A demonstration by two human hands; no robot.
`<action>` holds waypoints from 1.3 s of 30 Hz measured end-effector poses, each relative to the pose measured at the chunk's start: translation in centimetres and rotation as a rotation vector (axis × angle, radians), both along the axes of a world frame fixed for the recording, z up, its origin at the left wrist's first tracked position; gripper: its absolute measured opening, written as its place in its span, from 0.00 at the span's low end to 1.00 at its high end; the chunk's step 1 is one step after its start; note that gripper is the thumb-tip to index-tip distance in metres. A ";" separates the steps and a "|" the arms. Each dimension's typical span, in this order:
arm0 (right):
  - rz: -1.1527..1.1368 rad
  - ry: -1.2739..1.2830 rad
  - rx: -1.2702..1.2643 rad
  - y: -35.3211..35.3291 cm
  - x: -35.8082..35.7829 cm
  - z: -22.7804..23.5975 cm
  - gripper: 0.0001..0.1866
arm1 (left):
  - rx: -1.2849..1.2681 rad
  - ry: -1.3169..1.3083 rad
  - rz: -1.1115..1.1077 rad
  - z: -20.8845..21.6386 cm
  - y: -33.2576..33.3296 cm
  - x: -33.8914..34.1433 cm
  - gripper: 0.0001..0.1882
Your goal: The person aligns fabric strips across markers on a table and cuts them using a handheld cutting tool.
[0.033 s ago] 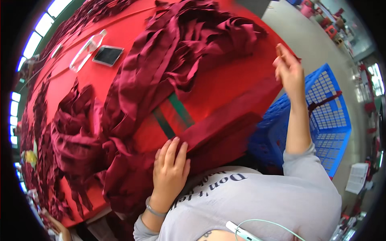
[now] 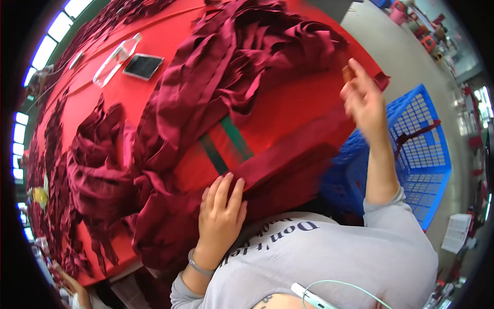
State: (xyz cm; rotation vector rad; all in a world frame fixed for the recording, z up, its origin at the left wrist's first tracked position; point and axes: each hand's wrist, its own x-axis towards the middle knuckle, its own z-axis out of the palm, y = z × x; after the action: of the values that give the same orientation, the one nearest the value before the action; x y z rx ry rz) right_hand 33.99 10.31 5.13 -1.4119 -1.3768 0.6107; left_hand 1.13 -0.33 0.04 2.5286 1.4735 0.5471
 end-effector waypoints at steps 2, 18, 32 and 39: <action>0.215 -0.177 0.081 -3.6 -5.0 -0.8 0.19 | 0.002 0.012 -0.001 0.0 -0.2 0.1 0.29; 0.464 -0.641 -0.055 -8.6 -14.0 -4.1 0.15 | 0.069 0.079 0.020 -0.8 0.0 -0.5 0.30; 0.504 -0.680 0.032 -9.6 -13.9 -3.7 0.16 | 0.082 -0.041 0.064 -1.7 -0.1 -0.6 0.31; 0.483 -0.665 0.004 -9.4 -14.7 -4.1 0.15 | 0.055 -0.037 0.065 -1.5 -0.1 -0.6 0.31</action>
State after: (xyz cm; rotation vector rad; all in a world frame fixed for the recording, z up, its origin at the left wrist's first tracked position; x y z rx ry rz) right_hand 19.25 0.95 1.02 -1.3364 -2.2845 0.4470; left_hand 0.56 -0.38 -1.51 2.5048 1.5527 0.6489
